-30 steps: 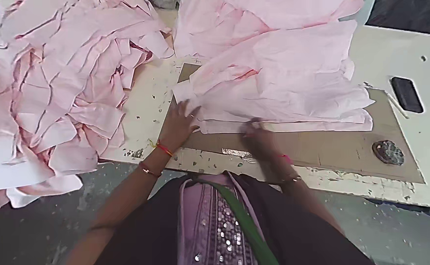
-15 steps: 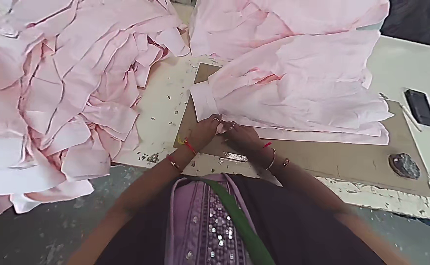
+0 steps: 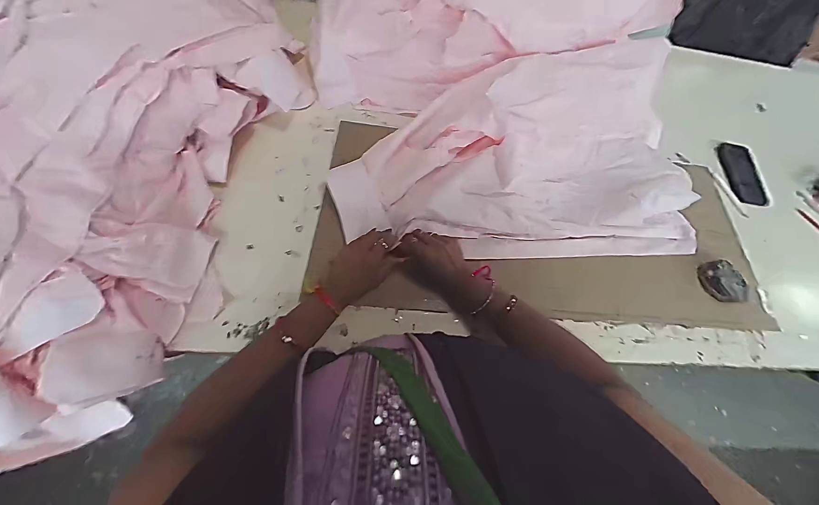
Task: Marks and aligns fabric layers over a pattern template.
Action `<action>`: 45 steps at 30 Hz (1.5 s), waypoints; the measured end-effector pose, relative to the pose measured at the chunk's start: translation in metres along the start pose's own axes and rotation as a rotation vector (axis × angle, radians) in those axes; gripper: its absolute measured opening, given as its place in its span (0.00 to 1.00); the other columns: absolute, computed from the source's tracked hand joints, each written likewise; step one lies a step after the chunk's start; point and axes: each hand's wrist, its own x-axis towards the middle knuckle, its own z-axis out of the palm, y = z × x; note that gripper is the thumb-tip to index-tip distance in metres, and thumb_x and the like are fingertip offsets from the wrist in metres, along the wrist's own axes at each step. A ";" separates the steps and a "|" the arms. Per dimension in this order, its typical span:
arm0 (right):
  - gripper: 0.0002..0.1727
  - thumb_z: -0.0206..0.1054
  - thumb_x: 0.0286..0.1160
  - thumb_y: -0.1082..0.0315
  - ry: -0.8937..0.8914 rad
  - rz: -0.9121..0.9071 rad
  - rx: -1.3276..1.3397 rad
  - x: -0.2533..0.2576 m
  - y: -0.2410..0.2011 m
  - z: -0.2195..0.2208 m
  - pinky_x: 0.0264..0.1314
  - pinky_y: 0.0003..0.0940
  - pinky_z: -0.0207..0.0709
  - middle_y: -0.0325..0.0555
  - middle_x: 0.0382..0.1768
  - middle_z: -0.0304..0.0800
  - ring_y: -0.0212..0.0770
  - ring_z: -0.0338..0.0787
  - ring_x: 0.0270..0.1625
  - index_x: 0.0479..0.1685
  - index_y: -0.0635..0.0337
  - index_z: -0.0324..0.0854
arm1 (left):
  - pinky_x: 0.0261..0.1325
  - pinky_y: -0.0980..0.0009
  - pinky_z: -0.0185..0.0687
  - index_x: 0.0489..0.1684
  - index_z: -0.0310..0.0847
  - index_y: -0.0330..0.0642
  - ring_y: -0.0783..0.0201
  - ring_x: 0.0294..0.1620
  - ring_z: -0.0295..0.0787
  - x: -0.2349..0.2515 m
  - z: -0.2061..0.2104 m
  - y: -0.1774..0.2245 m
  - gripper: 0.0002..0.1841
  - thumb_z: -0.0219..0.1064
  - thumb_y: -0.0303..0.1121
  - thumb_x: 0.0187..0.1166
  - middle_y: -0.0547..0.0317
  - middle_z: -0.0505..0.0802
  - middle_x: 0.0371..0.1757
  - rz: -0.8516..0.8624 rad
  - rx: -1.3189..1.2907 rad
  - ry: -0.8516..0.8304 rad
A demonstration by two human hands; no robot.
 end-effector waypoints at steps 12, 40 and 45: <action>0.20 0.58 0.87 0.71 -0.110 0.991 -0.234 -0.199 0.166 -0.141 0.54 0.79 0.76 0.70 0.62 0.88 0.76 0.89 0.58 0.73 0.61 0.82 | 0.51 0.33 0.84 0.50 0.83 0.21 0.25 0.57 0.91 -0.023 -0.056 -0.034 0.14 0.53 0.24 0.86 0.24 0.91 0.56 0.060 0.346 -0.115; 0.13 0.70 0.82 0.60 0.188 1.433 0.515 -0.321 0.254 -0.249 0.17 0.20 0.56 0.32 0.17 0.70 0.22 0.59 0.13 0.48 0.63 0.85 | 0.42 0.24 0.77 0.57 0.81 0.22 0.16 0.51 0.88 -0.032 -0.041 0.027 0.15 0.52 0.24 0.86 0.19 0.87 0.60 -0.440 0.444 -0.251; 0.22 0.74 0.77 0.51 0.124 1.371 0.362 -0.337 0.263 -0.221 0.31 0.41 0.69 0.52 0.33 0.83 0.39 0.72 0.27 0.55 0.61 0.86 | 0.41 0.24 0.77 0.56 0.81 0.21 0.17 0.50 0.89 -0.035 -0.041 0.023 0.17 0.50 0.26 0.86 0.18 0.88 0.56 -0.392 0.430 -0.202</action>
